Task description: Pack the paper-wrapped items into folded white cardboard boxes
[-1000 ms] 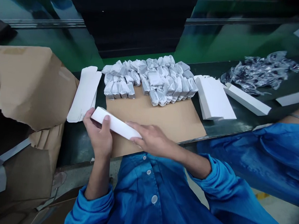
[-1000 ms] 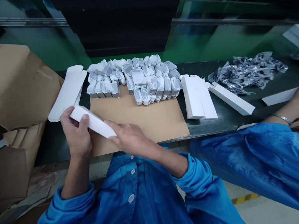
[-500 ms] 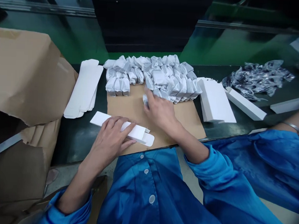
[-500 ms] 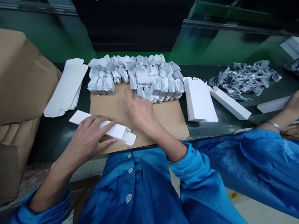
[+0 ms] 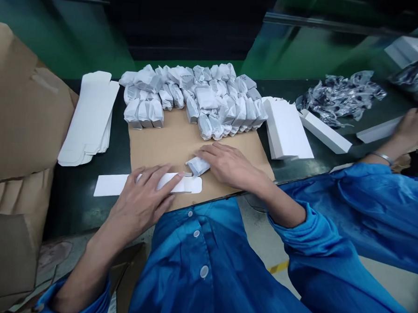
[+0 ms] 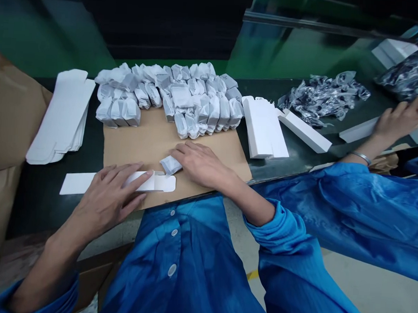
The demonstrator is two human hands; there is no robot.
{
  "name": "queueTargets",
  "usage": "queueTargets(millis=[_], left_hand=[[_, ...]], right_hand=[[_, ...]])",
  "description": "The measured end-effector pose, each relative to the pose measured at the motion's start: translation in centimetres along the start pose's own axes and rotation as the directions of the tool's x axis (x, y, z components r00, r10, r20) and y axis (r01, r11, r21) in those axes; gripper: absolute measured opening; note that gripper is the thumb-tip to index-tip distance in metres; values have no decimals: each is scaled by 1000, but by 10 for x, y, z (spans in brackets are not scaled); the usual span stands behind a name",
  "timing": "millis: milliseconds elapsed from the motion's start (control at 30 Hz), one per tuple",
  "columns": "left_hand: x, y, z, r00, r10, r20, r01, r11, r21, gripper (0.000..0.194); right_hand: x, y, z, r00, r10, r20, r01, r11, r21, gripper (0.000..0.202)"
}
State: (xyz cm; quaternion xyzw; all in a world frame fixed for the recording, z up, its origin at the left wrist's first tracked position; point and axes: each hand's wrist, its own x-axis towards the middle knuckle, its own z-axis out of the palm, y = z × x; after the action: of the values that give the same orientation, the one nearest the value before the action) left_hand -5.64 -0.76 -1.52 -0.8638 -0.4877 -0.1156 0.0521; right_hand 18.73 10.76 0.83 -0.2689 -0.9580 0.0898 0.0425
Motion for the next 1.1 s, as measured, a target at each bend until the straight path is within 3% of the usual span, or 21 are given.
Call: queueTargets(millis=[167, 300, 367, 433, 567, 633, 733, 800, 867, 933, 1100], left_hand=[[6, 3, 0, 991, 98, 88, -96, 995, -23, 49], [6, 3, 0, 980, 126, 152, -114, 990, -86, 55], [5, 3, 0, 982, 121, 146, -103, 987, -124, 52], [4, 3, 1, 987, 103, 126, -83, 985, -152, 49], [4, 4, 3, 994, 73, 85, -59, 986, -154, 44], [5, 5, 3, 997, 59, 56, -50, 988, -149, 39], [8, 7, 1, 999, 42, 18, -39, 989, -140, 36], [8, 8, 0, 999, 47, 20, -44, 992, -121, 37], [8, 8, 0, 997, 72, 33, -68, 993, -101, 36], [7, 8, 0, 993, 109, 49, -105, 990, -90, 35], [3, 5, 3, 992, 116, 44, -112, 990, -82, 39]], right_hand=[[-11, 0, 9, 998, 6, -55, 6, 978, 210, 44], [-12, 11, -2, 980, 185, 77, -200, 860, 469, 38], [-16, 13, -7, 930, 358, 81, -358, 837, 415, 34], [-21, 11, -5, 880, 474, -32, -446, 847, 289, 35], [-30, 0, 12, 929, 359, -93, -347, 930, 122, 46], [-32, -4, 18, 918, 370, -142, -353, 926, 131, 43], [-37, -11, 15, 863, 446, -236, -346, 864, 367, 37], [-42, -15, 8, 910, 379, -169, -228, 797, 560, 37], [-44, -19, 4, 971, 229, -72, -129, 749, 650, 38], [-42, -21, 7, 987, 151, -50, -84, 764, 640, 37], [-31, -39, 34, 975, 93, -199, -1, 907, 421, 34]])
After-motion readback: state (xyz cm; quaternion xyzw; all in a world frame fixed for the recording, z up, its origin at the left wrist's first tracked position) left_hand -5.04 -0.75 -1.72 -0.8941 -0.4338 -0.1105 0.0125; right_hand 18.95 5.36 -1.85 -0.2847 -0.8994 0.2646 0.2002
